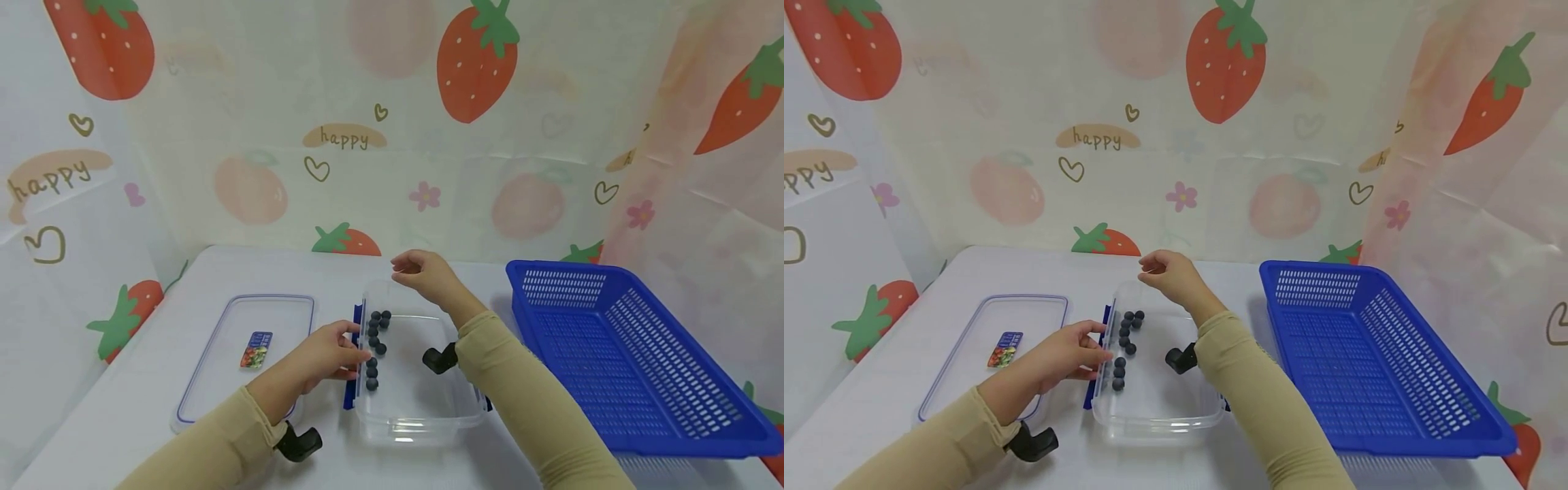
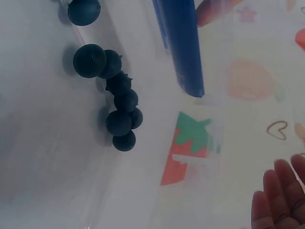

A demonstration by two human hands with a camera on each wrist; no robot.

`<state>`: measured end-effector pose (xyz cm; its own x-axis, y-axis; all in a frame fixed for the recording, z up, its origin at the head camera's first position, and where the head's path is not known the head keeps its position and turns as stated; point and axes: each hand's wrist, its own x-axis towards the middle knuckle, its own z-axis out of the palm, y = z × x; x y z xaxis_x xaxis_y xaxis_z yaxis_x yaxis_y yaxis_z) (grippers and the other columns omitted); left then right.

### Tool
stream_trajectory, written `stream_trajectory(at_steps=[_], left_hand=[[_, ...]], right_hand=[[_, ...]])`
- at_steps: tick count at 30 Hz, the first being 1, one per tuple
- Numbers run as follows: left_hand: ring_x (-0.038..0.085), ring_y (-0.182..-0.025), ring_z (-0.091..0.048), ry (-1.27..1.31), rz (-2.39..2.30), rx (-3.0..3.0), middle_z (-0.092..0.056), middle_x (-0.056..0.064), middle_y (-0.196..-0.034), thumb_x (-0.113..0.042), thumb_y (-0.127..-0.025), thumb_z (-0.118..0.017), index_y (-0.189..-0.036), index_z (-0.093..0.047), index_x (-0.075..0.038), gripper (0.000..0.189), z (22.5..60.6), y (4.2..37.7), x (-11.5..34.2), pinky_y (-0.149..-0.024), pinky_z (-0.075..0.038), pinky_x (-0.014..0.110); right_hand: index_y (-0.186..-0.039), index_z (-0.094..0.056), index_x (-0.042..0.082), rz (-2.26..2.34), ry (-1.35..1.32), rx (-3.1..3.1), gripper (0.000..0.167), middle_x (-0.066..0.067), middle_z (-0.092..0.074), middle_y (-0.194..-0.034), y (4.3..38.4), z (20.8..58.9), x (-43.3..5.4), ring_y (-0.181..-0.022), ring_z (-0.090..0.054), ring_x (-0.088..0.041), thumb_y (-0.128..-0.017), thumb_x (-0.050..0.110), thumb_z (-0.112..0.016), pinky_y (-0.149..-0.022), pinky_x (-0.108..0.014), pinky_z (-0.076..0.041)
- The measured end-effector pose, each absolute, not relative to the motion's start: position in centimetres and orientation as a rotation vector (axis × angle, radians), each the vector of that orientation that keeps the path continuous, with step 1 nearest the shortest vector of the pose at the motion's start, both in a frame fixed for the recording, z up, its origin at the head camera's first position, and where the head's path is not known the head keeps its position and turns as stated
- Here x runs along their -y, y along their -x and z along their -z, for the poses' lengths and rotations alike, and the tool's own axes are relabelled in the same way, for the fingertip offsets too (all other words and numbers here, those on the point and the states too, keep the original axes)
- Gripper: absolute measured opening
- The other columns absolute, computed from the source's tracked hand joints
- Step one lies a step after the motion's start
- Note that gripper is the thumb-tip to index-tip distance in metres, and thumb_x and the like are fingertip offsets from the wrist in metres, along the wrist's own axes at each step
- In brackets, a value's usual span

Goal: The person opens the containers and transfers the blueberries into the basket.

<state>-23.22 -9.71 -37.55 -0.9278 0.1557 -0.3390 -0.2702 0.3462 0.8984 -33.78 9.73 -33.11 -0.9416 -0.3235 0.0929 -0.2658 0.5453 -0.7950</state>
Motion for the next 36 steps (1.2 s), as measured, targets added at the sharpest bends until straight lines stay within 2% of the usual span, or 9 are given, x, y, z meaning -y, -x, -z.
stream_trajectory(at_steps=[8, 22, 28, 36], left_hand=[[0.019, -0.075, -0.061, 0.094, -1.605, -2.232, -0.06, 0.013, -0.094, -0.021, -0.079, -0.071, -0.134, -0.039, -0.012, 0.064, 37.4, 22.9, 9.9, -0.069, -0.055, 0.031], [0.019, -0.074, -0.062, 0.09, -1.621, -2.221, -0.061, 0.012, -0.093, -0.02, -0.081, -0.069, -0.134, -0.039, -0.012, 0.062, 37.6, 22.8, 10.3, -0.069, -0.055, 0.032], [0.019, -0.074, -0.061, 0.071, -1.631, -2.213, -0.061, 0.014, -0.093, -0.02, -0.08, -0.069, -0.134, -0.038, -0.011, 0.062, 37.7, 22.8, 10.4, -0.069, -0.055, 0.032], [0.019, -0.073, -0.061, 0.061, -1.643, -2.213, -0.06, 0.014, -0.093, -0.019, -0.081, -0.069, -0.133, -0.039, -0.011, 0.061, 37.7, 22.8, 10.4, -0.069, -0.055, 0.032]], right_hand=[[-0.105, -0.064, 0.013, 1.339, 0.586, -2.655, 0.023, -0.001, -0.064, -0.097, 35.0, 34.2, -8.6, -0.092, -0.058, -0.016, -0.083, 0.018, -0.068, -0.083, -0.031, -0.05], [-0.101, -0.066, 0.009, 1.111, 0.721, -2.56, 0.018, 0.001, -0.065, -0.091, 35.8, 36.7, -7.4, -0.087, -0.06, -0.012, -0.083, 0.014, -0.067, -0.081, -0.027, -0.051], [-0.101, -0.066, 0.005, 1.029, 0.726, -2.533, 0.018, 0.0, -0.065, -0.088, 36.2, 38.1, -7.5, -0.084, -0.06, -0.012, -0.083, 0.008, -0.066, -0.078, -0.026, -0.051], [-0.101, -0.066, 0.007, 0.896, 0.704, -2.541, 0.019, 0.001, -0.065, -0.09, 36.1, 38.7, -7.5, -0.086, -0.059, -0.011, -0.082, 0.006, -0.066, -0.079, -0.025, -0.05]])
